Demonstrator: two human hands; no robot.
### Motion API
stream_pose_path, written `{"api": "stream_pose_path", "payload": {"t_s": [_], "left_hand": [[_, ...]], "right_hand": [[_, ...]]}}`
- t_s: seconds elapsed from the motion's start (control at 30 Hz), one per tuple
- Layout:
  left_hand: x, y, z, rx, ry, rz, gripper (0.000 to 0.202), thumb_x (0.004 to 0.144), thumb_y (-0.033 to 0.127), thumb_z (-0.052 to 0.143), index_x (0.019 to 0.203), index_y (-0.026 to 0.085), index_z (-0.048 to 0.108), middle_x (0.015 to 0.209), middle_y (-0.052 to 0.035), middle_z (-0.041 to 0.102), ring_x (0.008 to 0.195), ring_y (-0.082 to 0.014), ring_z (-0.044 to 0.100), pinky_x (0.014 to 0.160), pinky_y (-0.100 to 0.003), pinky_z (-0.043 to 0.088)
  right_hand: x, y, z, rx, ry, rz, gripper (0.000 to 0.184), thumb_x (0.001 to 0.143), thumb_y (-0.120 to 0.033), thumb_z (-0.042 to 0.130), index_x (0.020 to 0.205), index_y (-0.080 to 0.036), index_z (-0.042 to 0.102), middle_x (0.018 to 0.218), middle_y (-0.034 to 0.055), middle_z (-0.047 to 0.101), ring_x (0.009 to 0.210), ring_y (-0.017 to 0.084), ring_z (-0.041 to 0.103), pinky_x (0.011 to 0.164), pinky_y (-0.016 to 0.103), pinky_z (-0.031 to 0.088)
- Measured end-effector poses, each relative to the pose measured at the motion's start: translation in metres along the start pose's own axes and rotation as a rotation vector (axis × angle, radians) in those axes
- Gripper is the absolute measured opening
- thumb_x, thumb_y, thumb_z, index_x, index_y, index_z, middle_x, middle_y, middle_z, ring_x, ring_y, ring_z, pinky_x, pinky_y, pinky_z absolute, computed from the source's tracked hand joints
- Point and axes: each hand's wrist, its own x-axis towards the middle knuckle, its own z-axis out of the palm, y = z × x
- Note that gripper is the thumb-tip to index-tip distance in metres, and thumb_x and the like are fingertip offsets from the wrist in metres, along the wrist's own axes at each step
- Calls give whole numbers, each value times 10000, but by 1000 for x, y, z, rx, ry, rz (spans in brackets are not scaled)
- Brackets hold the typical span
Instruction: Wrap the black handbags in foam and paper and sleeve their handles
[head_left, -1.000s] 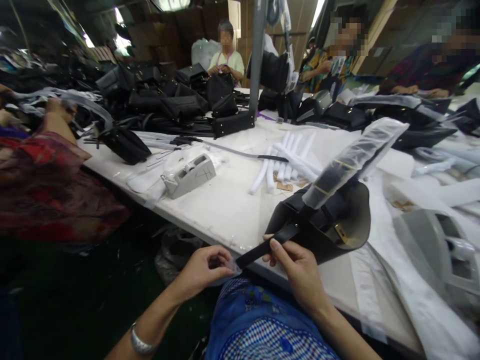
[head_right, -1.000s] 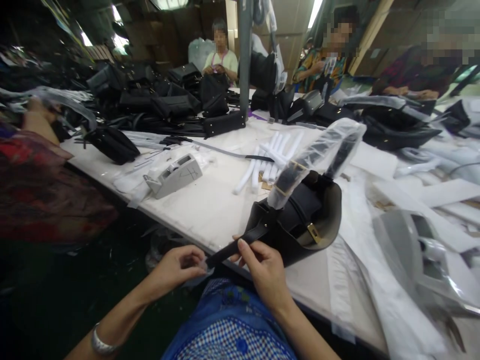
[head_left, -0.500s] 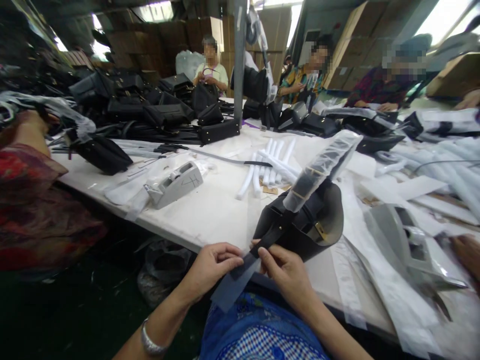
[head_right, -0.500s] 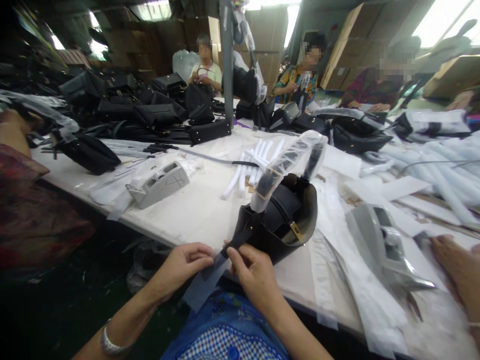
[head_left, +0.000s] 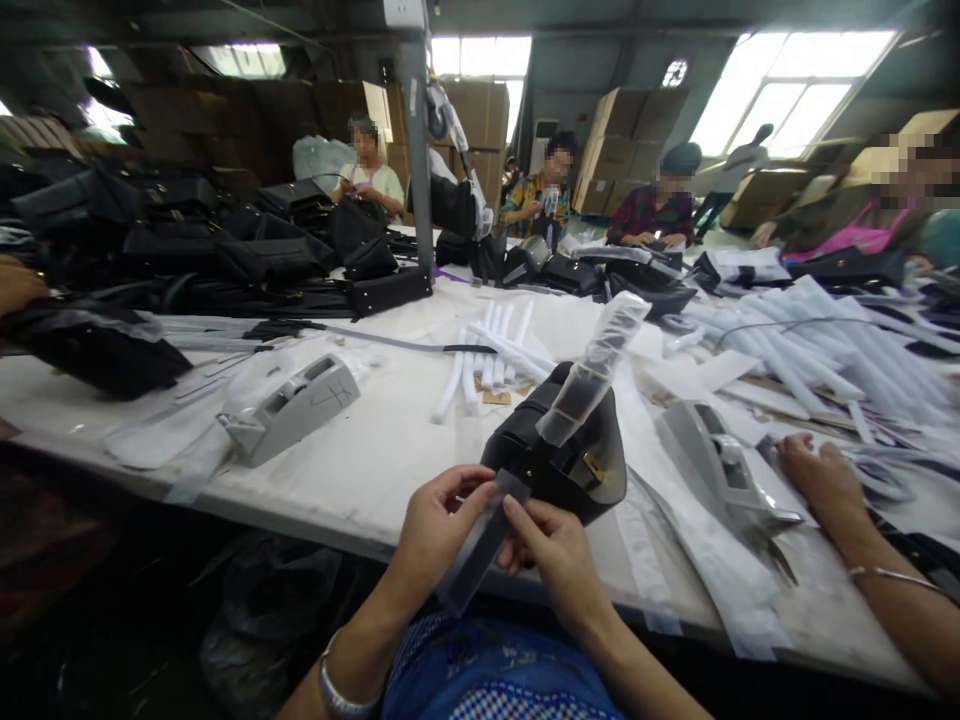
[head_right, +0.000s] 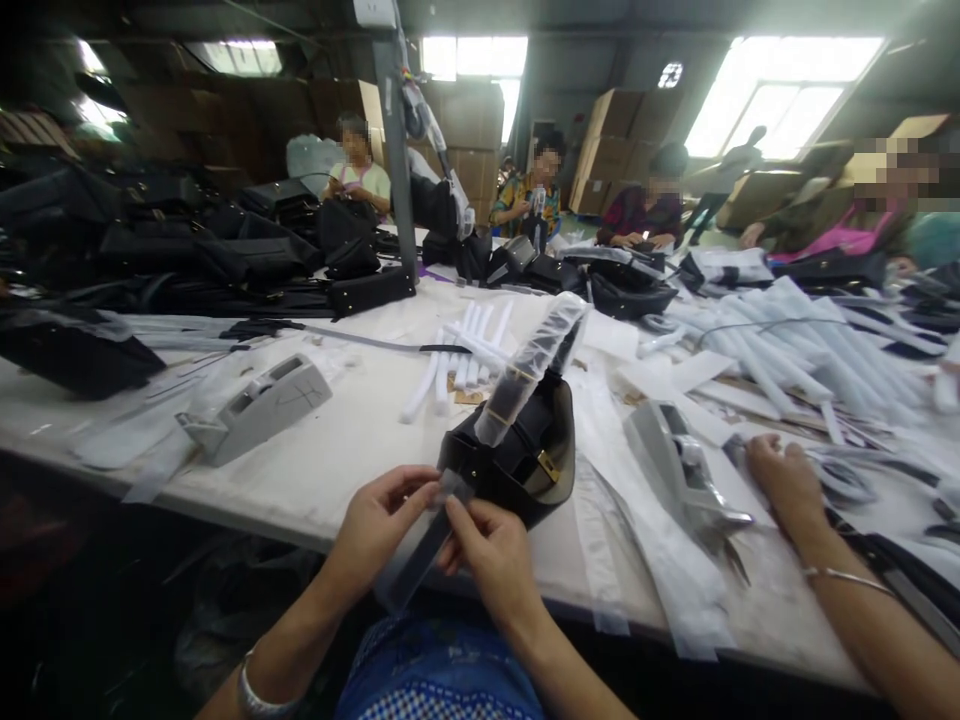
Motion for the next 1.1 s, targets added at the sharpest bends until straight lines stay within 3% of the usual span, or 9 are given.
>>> {"api": "stream_pose_path", "payload": {"t_s": [0.1,0.2,0.33,0.47,0.6,0.7,0.8,1.0,1.1], "left_hand": [[-12,-10,-3,29,29,-52,438,847,488,676,1152,174,655,1014,-83,727,833,-207,685,685,-280,534],[-24,-22,-1,34,25,-89,380,830,489,696,1022,163,667,893,-58,714,799,-204,673,679,-277,527],[-35,-29,7,21,123,7,236,865,406,687,926,178,691,847,-31,710,806,-181,674,729,-259,533],[-44,-31,9,263,216,385,131,893,231,675,1007,225,739,861,-15,693,775,-138,665,689,-208,534],[-45,-37,0,515,160,777,404,929,63,569,1290,229,644,917,-42,675,822,-125,671,723,-192,550],[-40,-40,-7,635,114,919,474,941,39,533,1388,196,558,950,-75,687,867,-147,679,749,-220,569],[-38,-42,-11,700,90,1005,503,946,59,538,1435,170,498,956,-93,707,851,-164,684,716,-242,580],[-54,-41,-22,569,3,873,437,916,77,579,1336,195,604,976,-79,739,826,-158,707,719,-230,583],[-55,-22,-27,476,225,543,255,915,183,602,1137,237,715,978,-56,749,883,-187,711,790,-270,577]], "right_hand": [[2,3,2,-57,40,-18,519,876,-609,623,640,-148,648,511,29,629,455,141,574,486,233,446],[2,6,2,-156,66,-49,555,909,-588,592,559,-158,607,491,15,597,472,122,549,519,225,421],[2,8,2,-245,95,-82,580,911,-584,589,517,-159,581,452,-4,537,460,103,496,510,221,374],[3,9,4,-119,73,-23,556,868,-605,630,558,-143,629,435,0,540,406,94,486,462,212,361],[4,9,5,149,29,51,574,850,-637,630,588,-127,641,523,39,611,405,115,545,425,215,417],[2,8,4,268,-38,41,596,889,-664,561,688,-115,676,633,76,670,479,152,624,459,241,491],[0,5,5,130,-59,-1,554,864,-638,624,705,-111,683,594,70,673,503,153,641,502,233,510],[0,1,4,87,-117,25,545,849,-648,623,665,-135,638,538,32,652,470,137,620,504,231,517],[4,0,1,85,-154,33,550,860,-652,602,685,-132,643,553,37,661,486,135,632,511,221,515]]}}
